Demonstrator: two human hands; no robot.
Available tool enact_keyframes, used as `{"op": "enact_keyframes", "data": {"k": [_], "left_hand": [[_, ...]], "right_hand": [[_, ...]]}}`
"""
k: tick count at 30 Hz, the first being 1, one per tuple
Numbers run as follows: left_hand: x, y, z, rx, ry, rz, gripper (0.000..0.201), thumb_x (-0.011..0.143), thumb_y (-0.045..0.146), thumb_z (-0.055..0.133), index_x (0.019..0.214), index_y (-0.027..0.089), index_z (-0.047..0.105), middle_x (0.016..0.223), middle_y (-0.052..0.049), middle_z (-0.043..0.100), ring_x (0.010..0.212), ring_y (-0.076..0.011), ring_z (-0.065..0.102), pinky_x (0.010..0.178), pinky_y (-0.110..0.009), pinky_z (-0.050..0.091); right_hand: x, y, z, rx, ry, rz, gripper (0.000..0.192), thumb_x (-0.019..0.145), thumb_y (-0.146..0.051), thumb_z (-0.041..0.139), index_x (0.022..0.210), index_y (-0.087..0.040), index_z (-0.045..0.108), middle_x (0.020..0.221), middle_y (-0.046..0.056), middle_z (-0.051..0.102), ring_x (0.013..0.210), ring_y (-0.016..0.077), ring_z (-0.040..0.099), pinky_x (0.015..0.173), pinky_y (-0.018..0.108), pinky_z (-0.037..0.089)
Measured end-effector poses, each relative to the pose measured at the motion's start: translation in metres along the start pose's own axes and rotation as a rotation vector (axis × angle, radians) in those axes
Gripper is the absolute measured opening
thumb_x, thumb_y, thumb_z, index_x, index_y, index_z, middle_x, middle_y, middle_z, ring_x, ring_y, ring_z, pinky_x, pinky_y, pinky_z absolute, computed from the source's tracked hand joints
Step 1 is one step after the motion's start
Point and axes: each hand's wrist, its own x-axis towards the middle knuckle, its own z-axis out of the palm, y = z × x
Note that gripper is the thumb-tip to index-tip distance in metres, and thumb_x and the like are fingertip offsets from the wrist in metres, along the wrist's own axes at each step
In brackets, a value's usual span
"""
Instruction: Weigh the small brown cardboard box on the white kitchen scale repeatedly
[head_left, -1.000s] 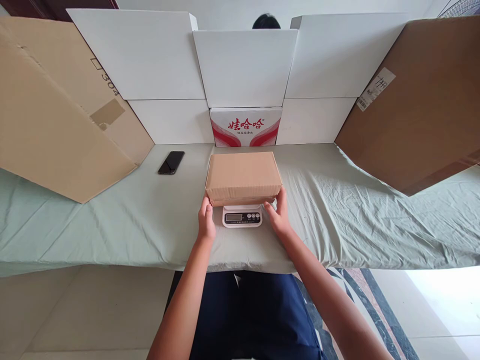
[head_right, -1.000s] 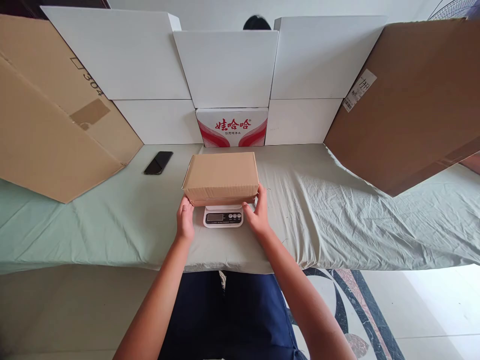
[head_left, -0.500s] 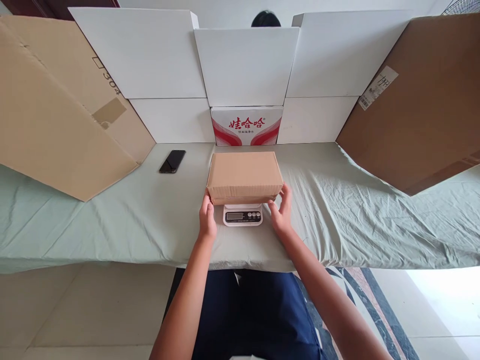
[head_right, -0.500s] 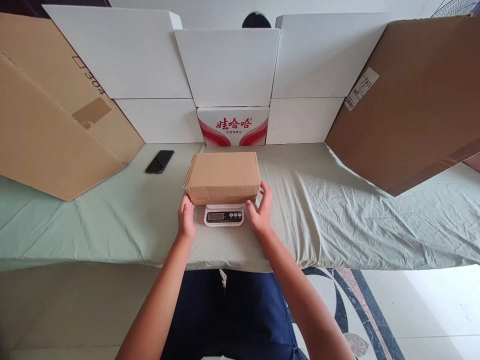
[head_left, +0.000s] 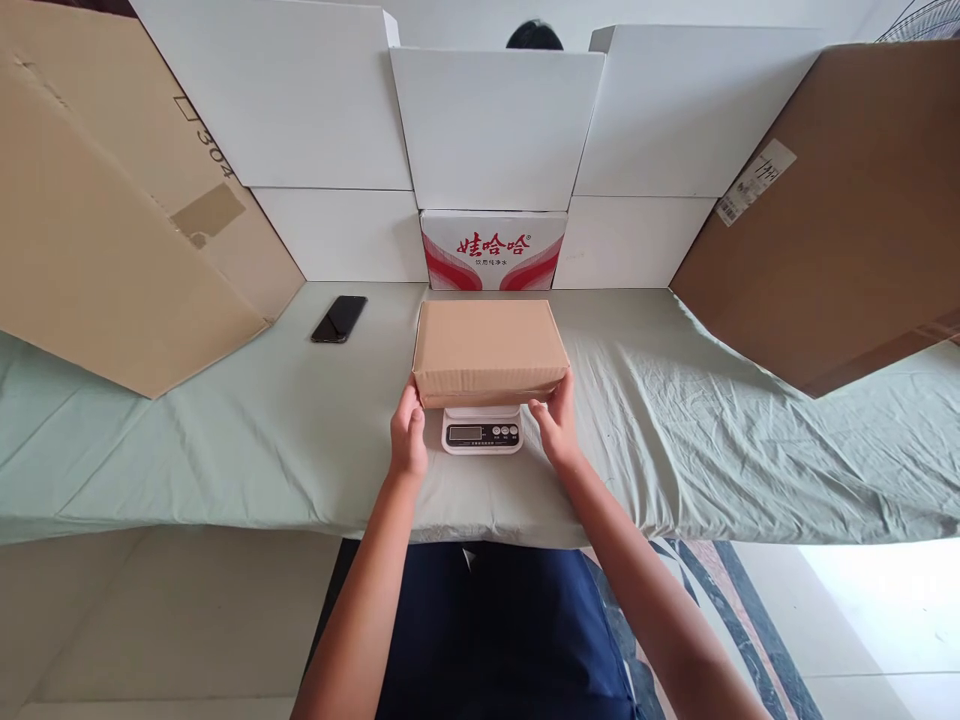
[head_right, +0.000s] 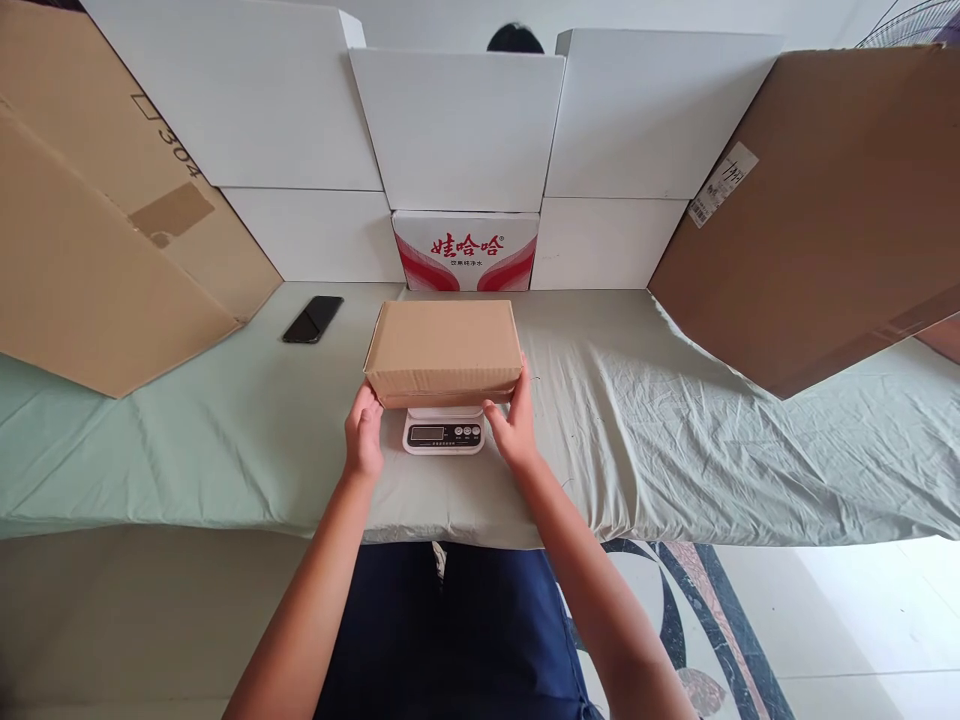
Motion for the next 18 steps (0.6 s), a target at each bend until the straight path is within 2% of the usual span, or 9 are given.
{"op": "enact_keyframes", "data": {"k": [2, 5, 7, 10, 14, 18], "left_hand": [[0.014, 0.005, -0.002, -0.008, -0.037, 0.022, 0.079, 0.093, 0.075, 0.046, 0.153, 0.023, 0.051, 0.159, -0.014, 0.055, 0.153, -0.0338, 0.045, 0.124, -0.044, 0.039], [0.054, 0.011, -0.004, -0.005, -0.111, 0.049, 0.076, 0.095, 0.074, 0.045, 0.151, 0.024, 0.052, 0.161, -0.014, 0.052, 0.155, -0.0319, 0.042, 0.126, -0.044, 0.036], [0.085, 0.008, -0.002, 0.013, -0.149, 0.048, 0.072, 0.096, 0.073, 0.044, 0.149, 0.025, 0.055, 0.158, -0.014, 0.055, 0.154, -0.0309, 0.043, 0.126, -0.043, 0.035], [0.118, -0.008, 0.005, -0.007, -0.197, 0.086, 0.069, 0.094, 0.070, 0.053, 0.146, 0.024, 0.056, 0.155, -0.014, 0.058, 0.152, -0.0320, 0.046, 0.125, -0.044, 0.037], [0.127, -0.040, 0.012, -0.076, -0.219, 0.093, 0.070, 0.093, 0.067, 0.057, 0.147, 0.023, 0.055, 0.159, -0.014, 0.054, 0.155, -0.0315, 0.042, 0.127, -0.044, 0.034], [0.127, -0.062, 0.011, -0.072, -0.166, 0.004, 0.066, 0.094, 0.066, 0.056, 0.146, 0.025, 0.056, 0.159, -0.011, 0.055, 0.156, -0.0282, 0.041, 0.129, -0.044, 0.030]], "right_hand": [[0.013, -0.003, 0.001, 0.021, 0.006, -0.041, 0.088, 0.091, -0.063, 0.062, 0.163, -0.038, 0.018, 0.169, 0.006, 0.033, 0.155, 0.0346, 0.036, 0.128, 0.060, 0.034], [0.049, -0.002, 0.004, 0.024, 0.018, -0.129, 0.092, 0.090, -0.064, 0.062, 0.164, -0.041, 0.010, 0.173, 0.003, 0.025, 0.160, 0.0322, 0.029, 0.129, 0.059, 0.034], [0.077, 0.008, 0.008, 0.018, 0.020, -0.180, 0.095, 0.090, -0.067, 0.060, 0.163, -0.043, 0.005, 0.173, 0.003, 0.023, 0.160, 0.0309, 0.030, 0.125, 0.057, 0.040], [0.109, 0.038, 0.017, -0.027, 0.028, -0.249, 0.094, 0.090, -0.070, 0.054, 0.164, -0.040, 0.003, 0.172, 0.005, 0.026, 0.158, 0.0291, 0.033, 0.128, 0.056, 0.036], [0.119, 0.077, 0.025, -0.034, 0.084, -0.183, 0.091, 0.089, -0.064, 0.055, 0.162, -0.035, 0.010, 0.169, 0.008, 0.028, 0.157, 0.0304, 0.035, 0.128, 0.057, 0.034], [0.114, 0.088, 0.026, -0.005, 0.048, -0.120, 0.088, 0.088, -0.055, 0.058, 0.161, -0.034, 0.014, 0.165, 0.008, 0.035, 0.151, 0.0301, 0.040, 0.127, 0.057, 0.035]]}}
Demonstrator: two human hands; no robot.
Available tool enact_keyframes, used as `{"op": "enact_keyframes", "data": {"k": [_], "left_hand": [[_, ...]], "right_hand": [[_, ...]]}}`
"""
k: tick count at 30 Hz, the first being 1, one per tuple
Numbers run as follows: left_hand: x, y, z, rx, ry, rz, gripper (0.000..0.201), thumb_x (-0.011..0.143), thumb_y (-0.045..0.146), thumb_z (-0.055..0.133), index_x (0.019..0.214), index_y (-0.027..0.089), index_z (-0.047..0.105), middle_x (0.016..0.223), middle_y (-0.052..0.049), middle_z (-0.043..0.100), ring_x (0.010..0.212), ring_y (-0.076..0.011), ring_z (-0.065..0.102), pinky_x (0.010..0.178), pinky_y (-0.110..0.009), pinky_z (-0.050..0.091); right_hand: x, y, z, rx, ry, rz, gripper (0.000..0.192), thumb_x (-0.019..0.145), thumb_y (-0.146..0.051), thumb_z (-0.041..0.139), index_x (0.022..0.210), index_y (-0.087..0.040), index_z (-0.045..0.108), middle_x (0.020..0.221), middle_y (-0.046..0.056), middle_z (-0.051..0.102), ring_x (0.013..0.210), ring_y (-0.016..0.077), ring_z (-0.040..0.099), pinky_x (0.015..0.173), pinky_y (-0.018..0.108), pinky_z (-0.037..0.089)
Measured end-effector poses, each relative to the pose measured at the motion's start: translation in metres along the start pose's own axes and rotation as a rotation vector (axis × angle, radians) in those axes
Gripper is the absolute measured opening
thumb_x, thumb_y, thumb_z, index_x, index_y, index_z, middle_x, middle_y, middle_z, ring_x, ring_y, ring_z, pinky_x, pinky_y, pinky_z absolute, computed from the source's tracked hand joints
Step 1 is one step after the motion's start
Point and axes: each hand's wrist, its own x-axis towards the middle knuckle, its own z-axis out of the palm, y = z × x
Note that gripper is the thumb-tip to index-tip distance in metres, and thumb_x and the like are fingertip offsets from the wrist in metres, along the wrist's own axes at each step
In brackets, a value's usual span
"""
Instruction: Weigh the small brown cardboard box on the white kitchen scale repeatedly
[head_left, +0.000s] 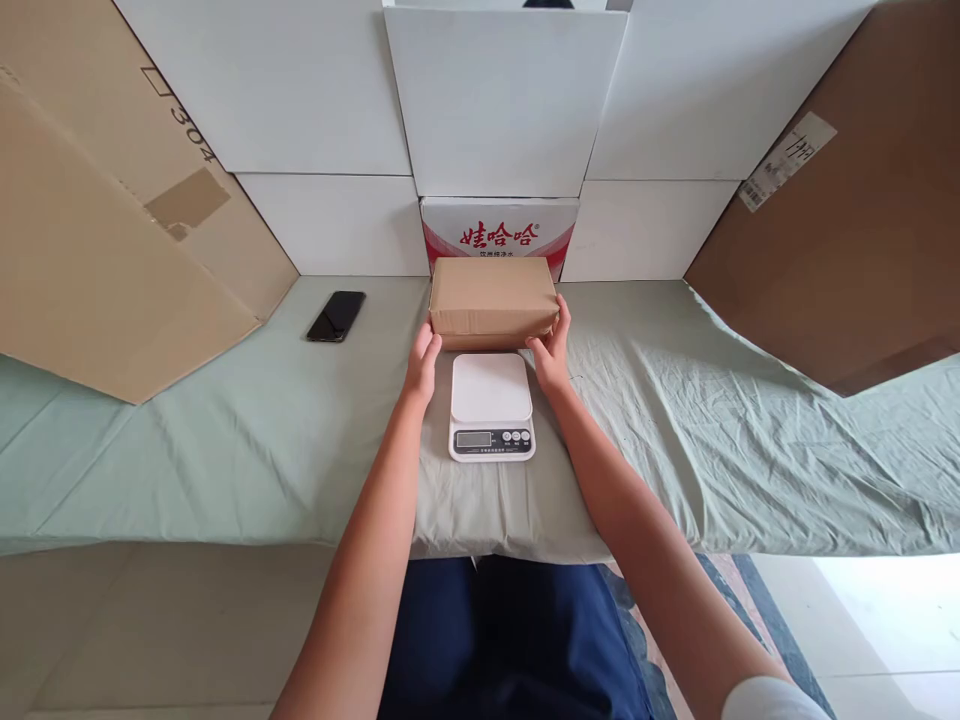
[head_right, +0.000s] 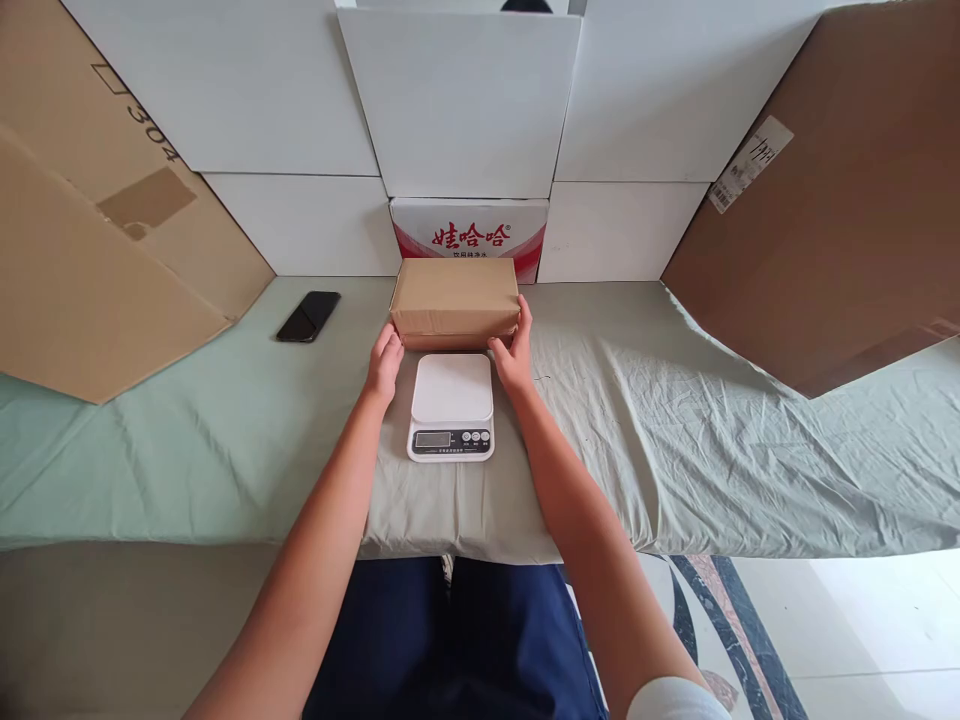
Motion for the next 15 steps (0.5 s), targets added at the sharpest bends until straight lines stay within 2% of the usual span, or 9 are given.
{"op": "enact_keyframes", "data": {"k": [3, 6, 10, 13, 15], "left_hand": [[0.003, -0.008, -0.004, -0.038, 0.038, -0.080, 0.066, 0.091, 0.068, 0.057, 0.142, 0.026, 0.059, 0.157, -0.010, 0.057, 0.154, -0.0288, 0.045, 0.128, -0.045, 0.032], [0.005, -0.013, -0.005, -0.084, 0.080, -0.156, 0.073, 0.087, 0.072, 0.059, 0.143, 0.024, 0.058, 0.159, -0.011, 0.056, 0.153, -0.0307, 0.045, 0.127, -0.047, 0.034], [0.005, -0.016, -0.005, -0.074, 0.095, -0.195, 0.077, 0.088, 0.075, 0.056, 0.145, 0.024, 0.057, 0.161, -0.011, 0.053, 0.155, -0.0300, 0.043, 0.129, -0.046, 0.032], [0.005, -0.016, -0.009, -0.055, 0.080, -0.198, 0.078, 0.087, 0.076, 0.056, 0.147, 0.025, 0.057, 0.164, -0.009, 0.049, 0.157, -0.0285, 0.039, 0.130, -0.043, 0.030], [0.005, -0.014, -0.015, -0.047, 0.117, -0.199, 0.080, 0.087, 0.077, 0.055, 0.150, 0.028, 0.055, 0.168, -0.007, 0.043, 0.160, -0.0266, 0.032, 0.131, -0.041, 0.027]], "right_hand": [[0.000, -0.003, 0.000, 0.045, -0.033, 0.042, 0.088, 0.086, -0.050, 0.061, 0.160, -0.033, 0.017, 0.161, 0.009, 0.041, 0.147, 0.0301, 0.045, 0.124, 0.056, 0.038], [0.001, -0.006, 0.001, 0.068, -0.034, 0.075, 0.087, 0.084, -0.048, 0.065, 0.158, -0.032, 0.021, 0.159, 0.010, 0.044, 0.143, 0.0301, 0.049, 0.123, 0.055, 0.039], [0.000, -0.006, 0.002, 0.067, -0.020, 0.124, 0.086, 0.084, -0.045, 0.065, 0.159, -0.032, 0.023, 0.153, 0.010, 0.049, 0.138, 0.0290, 0.053, 0.122, 0.055, 0.040], [0.000, -0.005, 0.000, 0.082, 0.019, 0.155, 0.091, 0.086, -0.043, 0.061, 0.163, -0.033, 0.013, 0.147, 0.011, 0.054, 0.134, 0.0273, 0.058, 0.120, 0.054, 0.042], [0.000, -0.003, -0.004, 0.080, 0.079, 0.178, 0.094, 0.087, -0.042, 0.058, 0.164, -0.036, 0.005, 0.147, 0.010, 0.054, 0.138, 0.0265, 0.057, 0.121, 0.054, 0.041]]}}
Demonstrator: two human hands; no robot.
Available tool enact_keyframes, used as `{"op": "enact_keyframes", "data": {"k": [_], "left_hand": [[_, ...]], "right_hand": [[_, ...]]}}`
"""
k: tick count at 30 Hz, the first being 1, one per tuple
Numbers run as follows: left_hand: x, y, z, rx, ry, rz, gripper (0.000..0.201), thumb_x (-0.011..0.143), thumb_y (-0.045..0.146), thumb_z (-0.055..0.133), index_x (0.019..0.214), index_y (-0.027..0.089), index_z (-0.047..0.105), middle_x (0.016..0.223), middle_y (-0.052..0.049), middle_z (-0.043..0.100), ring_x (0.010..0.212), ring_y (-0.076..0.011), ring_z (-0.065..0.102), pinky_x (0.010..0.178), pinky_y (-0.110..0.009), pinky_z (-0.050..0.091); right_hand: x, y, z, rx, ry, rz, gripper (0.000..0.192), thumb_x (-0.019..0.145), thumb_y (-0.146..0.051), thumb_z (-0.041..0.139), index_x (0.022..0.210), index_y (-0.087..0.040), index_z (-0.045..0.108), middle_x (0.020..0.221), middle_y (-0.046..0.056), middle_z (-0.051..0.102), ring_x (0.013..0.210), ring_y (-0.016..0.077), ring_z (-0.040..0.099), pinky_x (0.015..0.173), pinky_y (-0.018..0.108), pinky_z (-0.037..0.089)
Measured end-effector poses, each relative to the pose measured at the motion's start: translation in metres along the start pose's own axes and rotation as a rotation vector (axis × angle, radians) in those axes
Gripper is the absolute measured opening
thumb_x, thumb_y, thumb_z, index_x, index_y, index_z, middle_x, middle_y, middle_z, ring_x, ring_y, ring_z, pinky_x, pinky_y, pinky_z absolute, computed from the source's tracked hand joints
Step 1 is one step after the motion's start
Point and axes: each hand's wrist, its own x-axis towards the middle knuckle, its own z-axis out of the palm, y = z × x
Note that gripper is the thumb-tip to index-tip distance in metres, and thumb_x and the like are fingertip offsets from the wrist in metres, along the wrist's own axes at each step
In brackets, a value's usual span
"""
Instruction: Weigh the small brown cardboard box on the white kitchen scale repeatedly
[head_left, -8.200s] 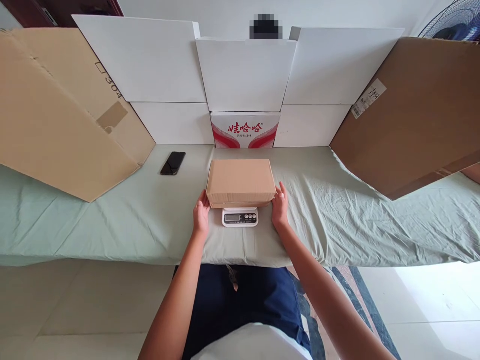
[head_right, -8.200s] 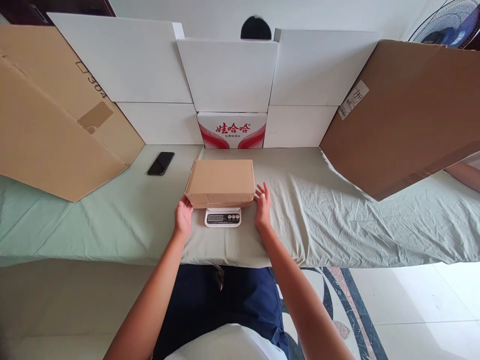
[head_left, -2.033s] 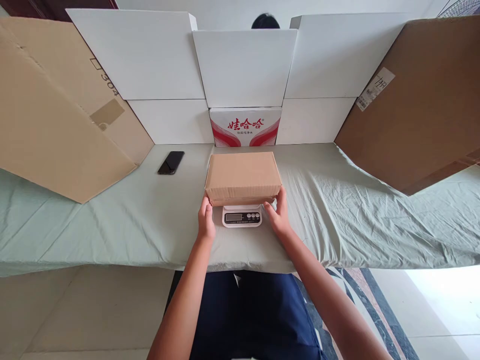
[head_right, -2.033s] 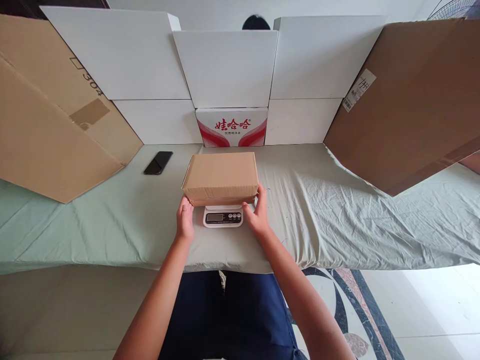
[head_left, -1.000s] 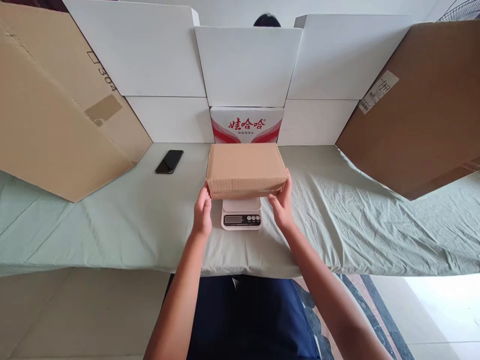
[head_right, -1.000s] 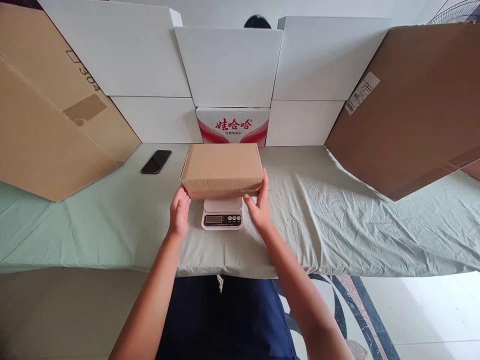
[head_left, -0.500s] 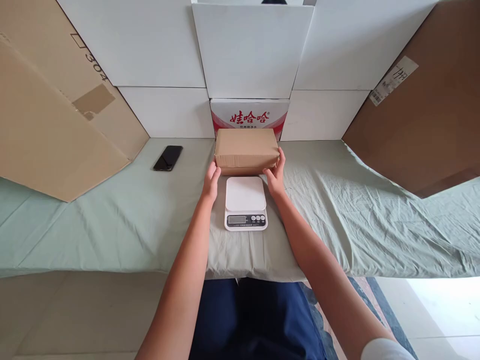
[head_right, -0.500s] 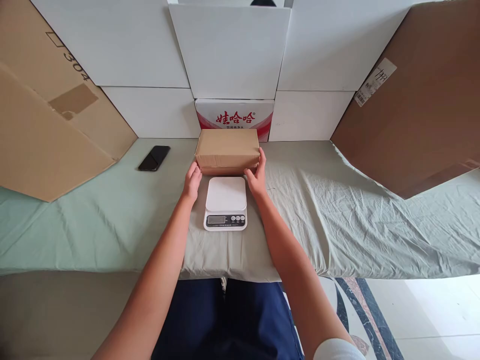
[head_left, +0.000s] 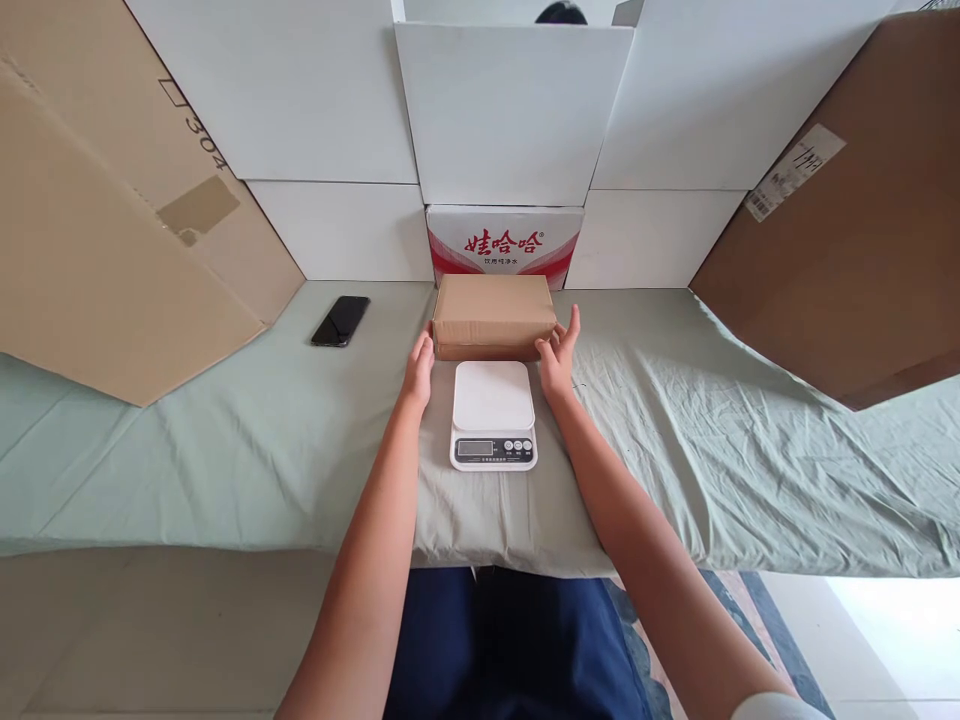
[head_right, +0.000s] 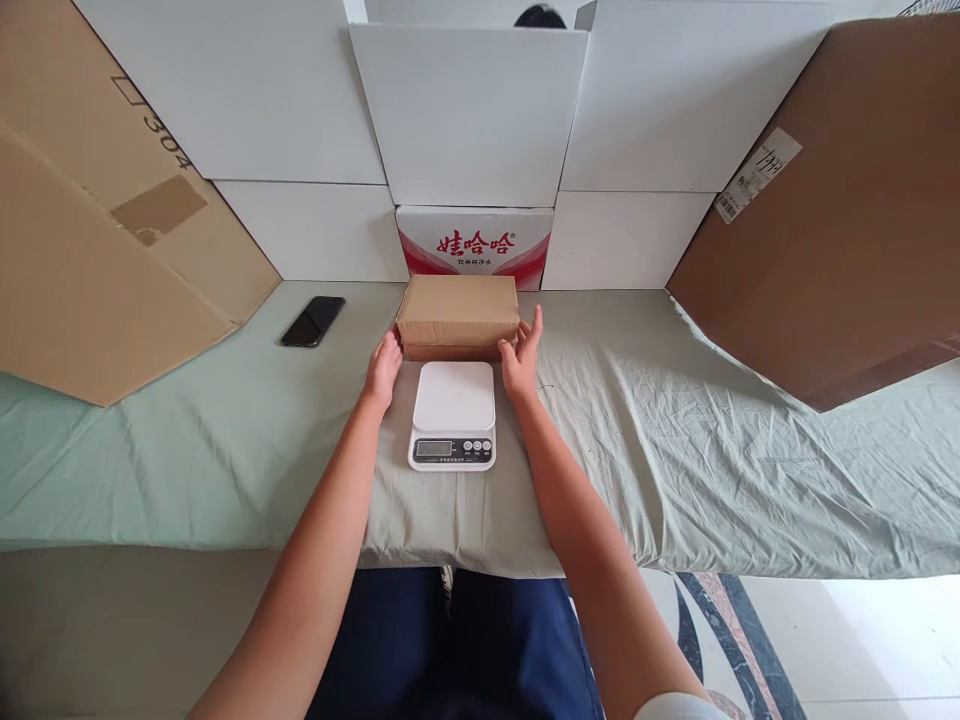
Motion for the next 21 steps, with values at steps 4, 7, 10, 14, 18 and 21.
{"op": "enact_keyframes", "data": {"k": [4, 7, 10, 14, 18, 21], "left_hand": [[0.002, 0.006, -0.012, -0.002, 0.100, 0.013, 0.081, 0.089, 0.076, 0.051, 0.155, 0.030, 0.049, 0.173, -0.004, 0.032, 0.163, -0.0238, 0.023, 0.132, -0.038, 0.025], [0.000, 0.009, -0.013, 0.007, 0.107, 0.014, 0.082, 0.090, 0.075, 0.051, 0.157, 0.029, 0.047, 0.174, -0.005, 0.032, 0.163, -0.0241, 0.024, 0.132, -0.039, 0.025], [-0.002, 0.009, -0.010, 0.023, 0.062, -0.021, 0.082, 0.089, 0.076, 0.052, 0.155, 0.027, 0.050, 0.172, -0.006, 0.035, 0.162, -0.0253, 0.026, 0.132, -0.039, 0.025], [-0.004, 0.007, -0.003, 0.042, -0.022, -0.044, 0.083, 0.089, 0.079, 0.049, 0.153, 0.025, 0.053, 0.168, -0.009, 0.044, 0.160, -0.0282, 0.032, 0.131, -0.043, 0.027], [-0.005, 0.006, 0.000, 0.057, -0.080, -0.018, 0.080, 0.090, 0.077, 0.051, 0.149, 0.024, 0.056, 0.164, -0.011, 0.049, 0.156, -0.0301, 0.040, 0.130, -0.047, 0.029], [-0.006, 0.006, -0.001, 0.065, -0.105, 0.007, 0.074, 0.092, 0.074, 0.053, 0.146, 0.025, 0.059, 0.161, -0.011, 0.053, 0.155, -0.0299, 0.043, 0.129, -0.047, 0.031]], "right_hand": [[0.001, 0.002, -0.007, -0.027, 0.112, 0.083, 0.094, 0.089, -0.043, 0.056, 0.165, -0.037, 0.002, 0.154, 0.012, 0.049, 0.149, 0.0279, 0.048, 0.124, 0.057, 0.036], [0.003, 0.005, -0.009, -0.017, 0.131, 0.162, 0.090, 0.090, -0.044, 0.055, 0.165, -0.038, 0.006, 0.155, 0.011, 0.050, 0.147, 0.0282, 0.049, 0.123, 0.059, 0.038], [0.004, 0.007, -0.009, -0.001, 0.082, 0.194, 0.085, 0.089, -0.047, 0.057, 0.164, -0.037, 0.017, 0.155, 0.010, 0.053, 0.144, 0.0280, 0.052, 0.123, 0.057, 0.040], [0.005, 0.008, -0.007, 0.023, -0.027, 0.127, 0.082, 0.088, -0.053, 0.059, 0.161, -0.032, 0.029, 0.157, 0.010, 0.053, 0.146, 0.0304, 0.051, 0.123, 0.056, 0.040], [0.003, 0.003, -0.003, -0.034, -0.084, 0.020, 0.080, 0.090, -0.056, 0.058, 0.160, -0.028, 0.031, 0.166, 0.008, 0.043, 0.156, 0.0292, 0.037, 0.132, 0.055, 0.026], [0.002, -0.002, -0.001, -0.099, -0.105, -0.022, 0.078, 0.091, -0.057, 0.055, 0.160, -0.027, 0.031, 0.171, 0.007, 0.035, 0.161, 0.0278, 0.028, 0.135, 0.055, 0.019]]}}
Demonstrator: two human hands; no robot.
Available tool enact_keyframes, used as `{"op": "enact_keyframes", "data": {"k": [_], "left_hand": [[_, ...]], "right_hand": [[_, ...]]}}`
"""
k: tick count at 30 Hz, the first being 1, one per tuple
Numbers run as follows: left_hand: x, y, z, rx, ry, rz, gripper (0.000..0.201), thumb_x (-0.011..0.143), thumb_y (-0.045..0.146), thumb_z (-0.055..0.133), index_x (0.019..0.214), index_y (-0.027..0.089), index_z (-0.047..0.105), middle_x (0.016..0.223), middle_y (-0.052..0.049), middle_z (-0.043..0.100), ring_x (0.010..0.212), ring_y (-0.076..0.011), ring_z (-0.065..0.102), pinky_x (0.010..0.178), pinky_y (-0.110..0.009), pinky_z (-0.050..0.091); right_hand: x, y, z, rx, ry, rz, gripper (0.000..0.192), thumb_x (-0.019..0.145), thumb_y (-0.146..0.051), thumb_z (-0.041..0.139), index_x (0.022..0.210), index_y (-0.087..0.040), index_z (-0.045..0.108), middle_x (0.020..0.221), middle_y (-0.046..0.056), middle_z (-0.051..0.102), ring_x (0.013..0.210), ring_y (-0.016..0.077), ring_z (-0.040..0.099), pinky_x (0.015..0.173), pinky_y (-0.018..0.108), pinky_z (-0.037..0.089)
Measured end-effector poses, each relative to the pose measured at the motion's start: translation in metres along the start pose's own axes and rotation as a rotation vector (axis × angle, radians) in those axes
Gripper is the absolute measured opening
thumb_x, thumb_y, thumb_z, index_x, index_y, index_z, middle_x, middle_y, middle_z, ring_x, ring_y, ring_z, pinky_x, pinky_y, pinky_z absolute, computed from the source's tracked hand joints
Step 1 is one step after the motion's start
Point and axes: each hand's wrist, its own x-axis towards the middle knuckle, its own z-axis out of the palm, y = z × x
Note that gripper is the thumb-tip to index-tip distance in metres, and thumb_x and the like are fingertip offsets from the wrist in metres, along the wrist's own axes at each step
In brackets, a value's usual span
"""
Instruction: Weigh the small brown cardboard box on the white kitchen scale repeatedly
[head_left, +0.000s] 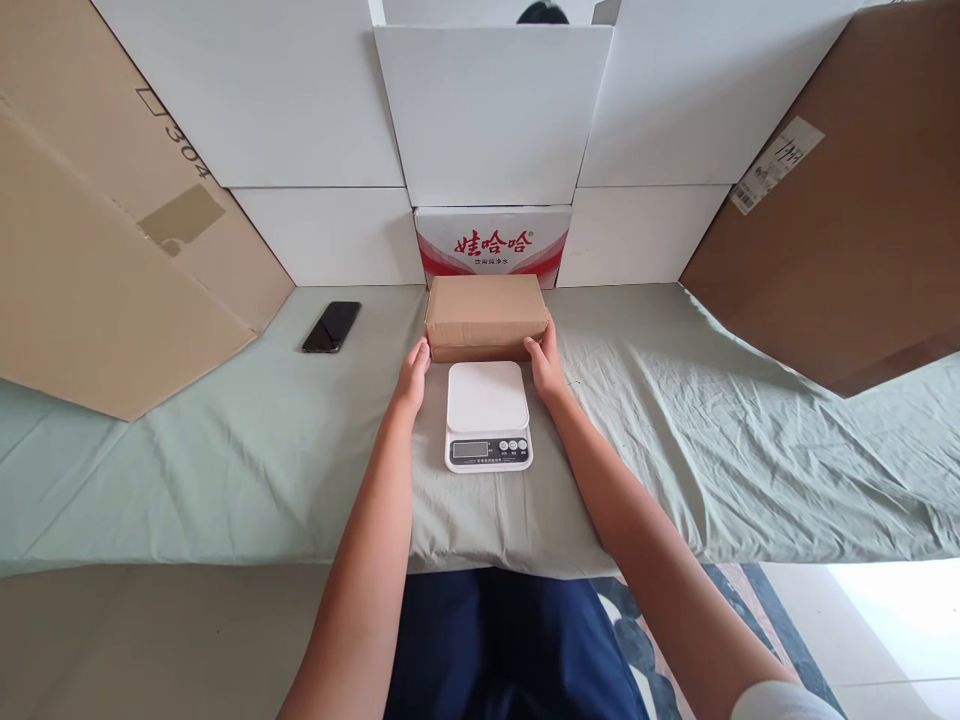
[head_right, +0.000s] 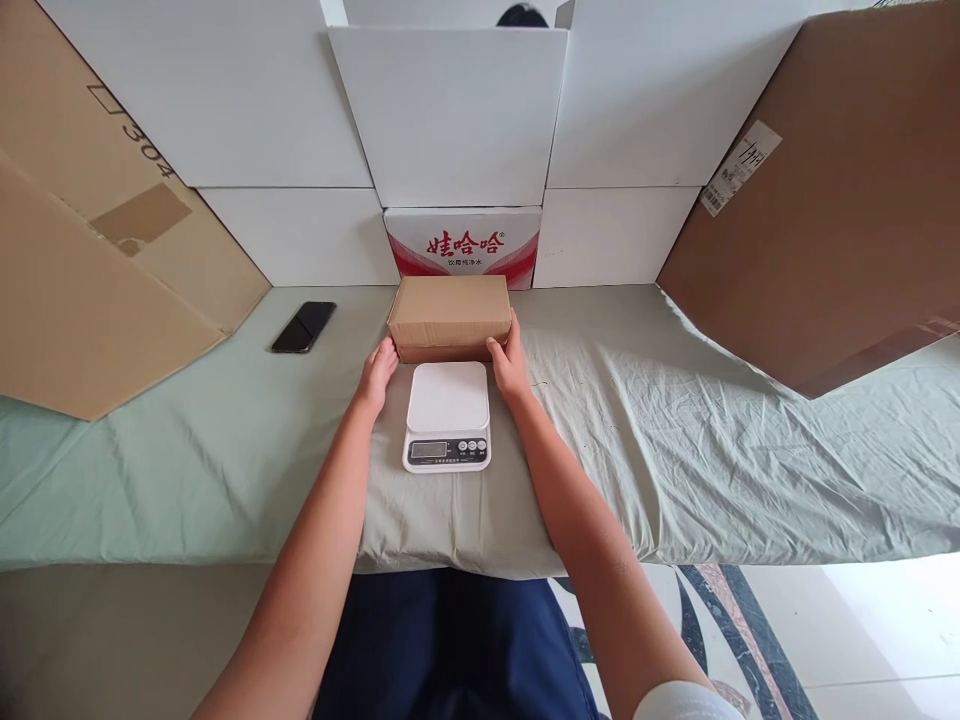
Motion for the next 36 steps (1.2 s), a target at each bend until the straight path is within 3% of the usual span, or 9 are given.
{"op": "enact_keyframes", "data": {"k": [5, 9, 11, 15, 19, 23, 29, 36], "left_hand": [[-0.001, 0.008, 0.000, 0.075, 0.065, 0.059, 0.072, 0.090, 0.071, 0.059, 0.144, 0.023, 0.060, 0.152, -0.013, 0.062, 0.153, -0.0298, 0.046, 0.126, -0.049, 0.035], [-0.009, 0.031, 0.005, 0.201, 0.070, 0.208, 0.075, 0.091, 0.074, 0.053, 0.142, 0.020, 0.062, 0.151, -0.014, 0.062, 0.149, -0.0344, 0.049, 0.125, -0.047, 0.037], [-0.022, 0.044, 0.010, 0.230, 0.041, 0.278, 0.076, 0.093, 0.073, 0.049, 0.146, 0.020, 0.059, 0.154, -0.014, 0.059, 0.149, -0.0353, 0.049, 0.124, -0.045, 0.037], [-0.063, 0.061, 0.021, 0.179, -0.012, 0.348, 0.080, 0.096, 0.071, 0.047, 0.156, 0.019, 0.047, 0.161, -0.015, 0.052, 0.155, -0.0343, 0.041, 0.127, -0.043, 0.035], [-0.110, 0.057, 0.023, 0.168, 0.005, 0.280, 0.084, 0.094, 0.072, 0.048, 0.156, 0.017, 0.049, 0.161, -0.016, 0.052, 0.155, -0.0359, 0.041, 0.127, -0.045, 0.035], [-0.137, 0.045, 0.015, 0.154, 0.048, 0.237, 0.085, 0.092, 0.074, 0.049, 0.155, 0.016, 0.051, 0.159, -0.018, 0.054, 0.153, -0.0372, 0.044, 0.127, -0.048, 0.035], [-0.145, 0.040, 0.009, 0.139, 0.166, 0.174, 0.084, 0.092, 0.077, 0.043, 0.152, 0.019, 0.054, 0.154, -0.016, 0.060, 0.151, -0.0359, 0.047, 0.125, -0.048, 0.038], [-0.147, 0.040, 0.010, 0.141, 0.152, 0.155, 0.080, 0.095, 0.073, 0.044, 0.155, 0.021, 0.051, 0.157, -0.016, 0.057, 0.153, -0.0344, 0.045, 0.126, -0.047, 0.037]], "right_hand": [[-0.002, -0.006, 0.002, -0.026, -0.010, -0.057, 0.084, 0.093, -0.062, 0.055, 0.163, -0.029, 0.022, 0.175, 0.005, 0.025, 0.164, 0.0259, 0.020, 0.137, 0.053, 0.013], [-0.009, -0.022, 0.000, -0.027, -0.024, -0.136, 0.090, 0.092, -0.068, 0.054, 0.165, -0.029, 0.017, 0.177, 0.006, 0.020, 0.164, 0.0282, 0.022, 0.135, 0.052, 0.022], [-0.015, -0.035, -0.004, -0.031, -0.015, -0.184, 0.089, 0.094, -0.068, 0.053, 0.165, -0.031, 0.016, 0.177, 0.005, 0.020, 0.164, 0.0287, 0.024, 0.134, 0.053, 0.026], [-0.039, -0.058, -0.017, -0.056, 0.046, -0.253, 0.085, 0.095, -0.066, 0.053, 0.166, -0.035, 0.018, 0.176, 0.003, 0.023, 0.165, 0.0306, 0.021, 0.136, 0.056, 0.021], [-0.078, -0.063, -0.029, -0.066, 0.064, -0.199, 0.083, 0.097, -0.063, 0.053, 0.166, -0.038, 0.015, 0.175, 0.002, 0.024, 0.165, 0.0318, 0.022, 0.135, 0.060, 0.021], [-0.112, -0.062, -0.030, -0.055, 0.055, -0.160, 0.084, 0.096, -0.064, 0.054, 0.166, -0.038, 0.016, 0.173, 0.004, 0.027, 0.164, 0.0329, 0.024, 0.134, 0.061, 0.023], [-0.122, -0.059, -0.023, -0.082, -0.001, -0.134, 0.080, 0.096, -0.062, 0.054, 0.165, -0.036, 0.021, 0.174, 0.005, 0.027, 0.163, 0.0333, 0.024, 0.134, 0.060, 0.025], [-0.119, -0.056, -0.022, -0.081, -0.004, -0.127, 0.079, 0.097, -0.061, 0.053, 0.165, -0.037, 0.020, 0.171, 0.007, 0.031, 0.162, 0.0319, 0.027, 0.134, 0.059, 0.024]]}}
